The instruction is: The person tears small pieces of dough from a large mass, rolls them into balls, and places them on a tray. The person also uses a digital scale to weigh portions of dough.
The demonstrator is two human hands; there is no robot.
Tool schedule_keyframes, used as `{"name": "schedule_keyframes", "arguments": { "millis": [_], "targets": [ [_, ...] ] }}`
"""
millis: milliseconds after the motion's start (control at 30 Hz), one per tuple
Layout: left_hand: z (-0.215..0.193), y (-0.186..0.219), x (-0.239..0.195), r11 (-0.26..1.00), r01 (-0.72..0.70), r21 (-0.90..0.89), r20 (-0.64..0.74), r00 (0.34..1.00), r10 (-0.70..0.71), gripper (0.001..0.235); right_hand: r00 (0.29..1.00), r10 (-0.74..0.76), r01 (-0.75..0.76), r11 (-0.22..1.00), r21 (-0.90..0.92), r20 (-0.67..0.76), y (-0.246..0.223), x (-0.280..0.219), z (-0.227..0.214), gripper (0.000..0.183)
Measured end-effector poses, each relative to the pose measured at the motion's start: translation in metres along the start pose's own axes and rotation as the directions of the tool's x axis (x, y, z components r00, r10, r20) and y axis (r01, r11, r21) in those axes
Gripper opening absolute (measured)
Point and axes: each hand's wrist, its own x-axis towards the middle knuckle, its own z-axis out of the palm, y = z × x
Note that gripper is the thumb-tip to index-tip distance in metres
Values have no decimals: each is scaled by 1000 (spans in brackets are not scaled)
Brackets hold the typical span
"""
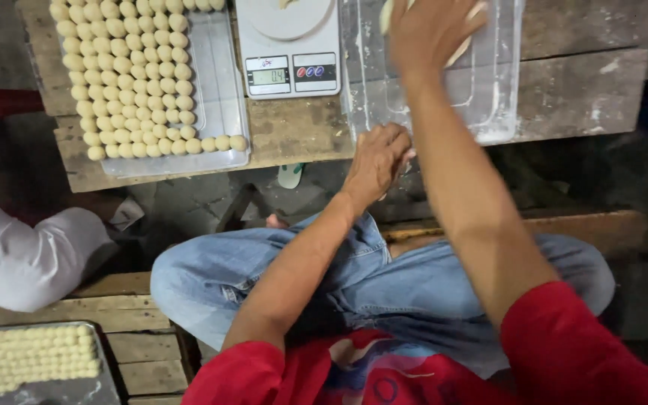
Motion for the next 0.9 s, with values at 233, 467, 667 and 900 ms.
{"name": "schedule_keyframes", "arguments": {
  "millis": [233,467,667,900],
  "targets": [
    [3,0,-10,998,64,-21,69,996,-62,23,828,-245,263,964,38,505,31,-75,-59,75],
    [-11,11,-10,1000,0,-29,7,1000,0,18,699,-636,713,589,-380,326,56,-65,-116,44],
    [-7,6,-7,1000,1,-2,10,1000,-1,26,321,-920,944,292,-153,227,80,-19,-59,59],
    [4,2,-9,998,66,7,11,998,-66,5,571,-761,716,645,267,307,38,11,-34,77]
  ]
}}
